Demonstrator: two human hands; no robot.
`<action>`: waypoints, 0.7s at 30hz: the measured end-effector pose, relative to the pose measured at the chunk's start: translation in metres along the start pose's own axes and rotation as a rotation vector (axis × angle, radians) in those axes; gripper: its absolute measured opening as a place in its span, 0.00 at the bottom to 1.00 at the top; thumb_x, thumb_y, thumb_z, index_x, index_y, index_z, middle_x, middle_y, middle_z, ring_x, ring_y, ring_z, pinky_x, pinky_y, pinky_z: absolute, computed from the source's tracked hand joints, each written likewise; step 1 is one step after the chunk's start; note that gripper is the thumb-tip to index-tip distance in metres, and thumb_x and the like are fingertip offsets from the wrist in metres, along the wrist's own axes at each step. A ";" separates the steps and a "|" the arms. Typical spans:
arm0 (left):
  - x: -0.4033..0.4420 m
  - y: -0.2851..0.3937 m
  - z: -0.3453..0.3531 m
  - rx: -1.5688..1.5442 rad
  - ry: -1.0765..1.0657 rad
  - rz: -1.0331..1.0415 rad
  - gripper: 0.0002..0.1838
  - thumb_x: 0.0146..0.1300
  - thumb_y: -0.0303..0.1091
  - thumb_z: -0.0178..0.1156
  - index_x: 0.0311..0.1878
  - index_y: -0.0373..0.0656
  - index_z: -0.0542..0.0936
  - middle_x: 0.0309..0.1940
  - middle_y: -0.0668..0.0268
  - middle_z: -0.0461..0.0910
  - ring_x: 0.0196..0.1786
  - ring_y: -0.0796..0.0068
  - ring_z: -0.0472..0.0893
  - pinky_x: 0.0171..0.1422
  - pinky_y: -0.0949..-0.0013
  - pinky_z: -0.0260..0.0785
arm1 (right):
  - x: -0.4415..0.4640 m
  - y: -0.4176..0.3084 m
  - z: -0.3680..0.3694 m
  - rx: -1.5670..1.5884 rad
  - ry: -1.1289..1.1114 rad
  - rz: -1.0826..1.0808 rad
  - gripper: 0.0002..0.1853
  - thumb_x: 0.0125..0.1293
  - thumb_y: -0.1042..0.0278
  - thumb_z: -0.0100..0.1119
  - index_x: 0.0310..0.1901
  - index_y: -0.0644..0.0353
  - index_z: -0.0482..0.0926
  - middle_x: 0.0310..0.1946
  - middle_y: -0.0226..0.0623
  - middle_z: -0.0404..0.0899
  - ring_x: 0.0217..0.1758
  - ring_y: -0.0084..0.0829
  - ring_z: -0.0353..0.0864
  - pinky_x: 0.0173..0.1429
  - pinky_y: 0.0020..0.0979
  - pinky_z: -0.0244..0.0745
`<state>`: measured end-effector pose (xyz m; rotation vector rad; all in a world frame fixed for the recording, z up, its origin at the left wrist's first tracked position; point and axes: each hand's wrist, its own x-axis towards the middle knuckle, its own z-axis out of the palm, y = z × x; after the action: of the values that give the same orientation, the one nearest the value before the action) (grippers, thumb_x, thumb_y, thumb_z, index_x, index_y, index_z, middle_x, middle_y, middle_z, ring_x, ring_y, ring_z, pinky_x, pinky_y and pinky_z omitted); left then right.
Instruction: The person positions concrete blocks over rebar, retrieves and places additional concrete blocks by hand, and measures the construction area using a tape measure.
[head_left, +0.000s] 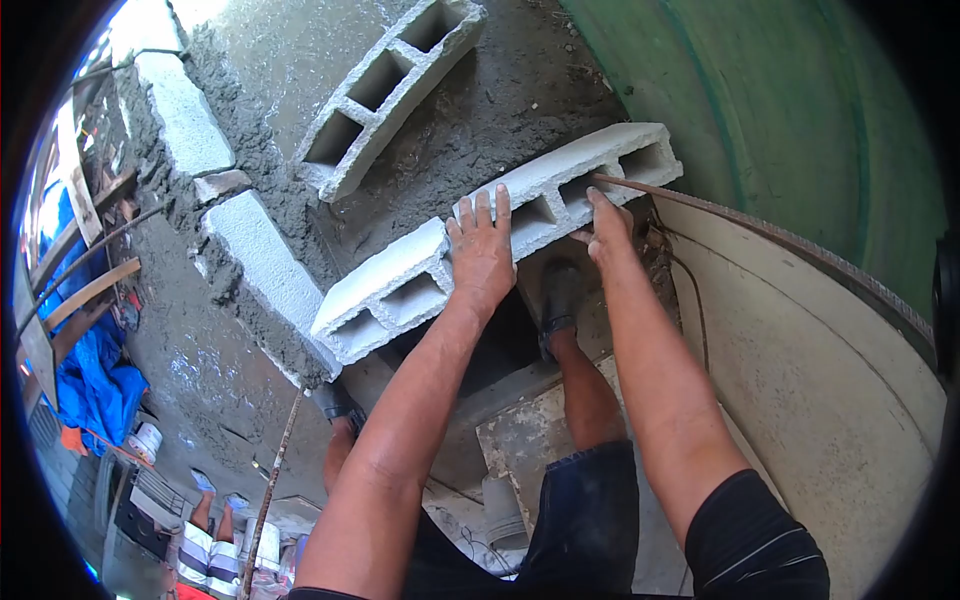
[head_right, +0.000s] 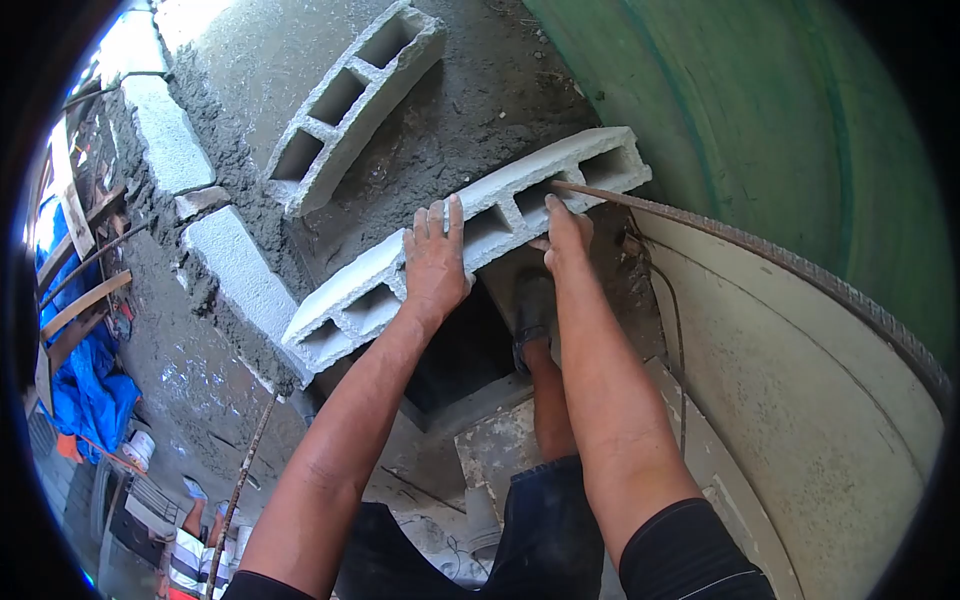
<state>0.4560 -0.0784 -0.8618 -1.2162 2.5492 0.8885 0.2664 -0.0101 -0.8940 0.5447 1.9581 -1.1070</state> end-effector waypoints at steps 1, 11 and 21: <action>-0.001 0.000 -0.003 -0.006 -0.035 -0.006 0.57 0.42 0.31 0.72 0.74 0.41 0.48 0.69 0.47 0.54 0.72 0.43 0.53 0.72 0.43 0.52 | -0.006 -0.001 0.001 0.001 0.000 -0.001 0.20 0.62 0.61 0.63 0.52 0.60 0.75 0.47 0.37 0.76 0.50 0.37 0.77 0.46 0.55 0.78; -0.116 0.009 -0.047 -0.396 0.300 -0.167 0.53 0.47 0.35 0.73 0.72 0.35 0.51 0.71 0.43 0.51 0.74 0.39 0.49 0.76 0.47 0.44 | -0.042 0.010 0.011 0.047 0.028 -0.006 0.31 0.65 0.46 0.58 0.59 0.64 0.69 0.53 0.42 0.73 0.50 0.38 0.77 0.44 0.50 0.80; -0.220 -0.136 -0.041 -0.345 0.316 -0.724 0.34 0.56 0.33 0.66 0.63 0.29 0.65 0.60 0.44 0.68 0.64 0.46 0.67 0.70 0.55 0.57 | -0.127 0.102 0.007 -0.243 -0.182 0.162 0.35 0.65 0.41 0.56 0.62 0.64 0.68 0.50 0.43 0.76 0.42 0.29 0.79 0.30 0.29 0.76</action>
<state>0.7054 -0.0256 -0.8006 -2.3229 1.8991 1.0154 0.4138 0.0398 -0.8447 0.4456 1.8221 -0.7772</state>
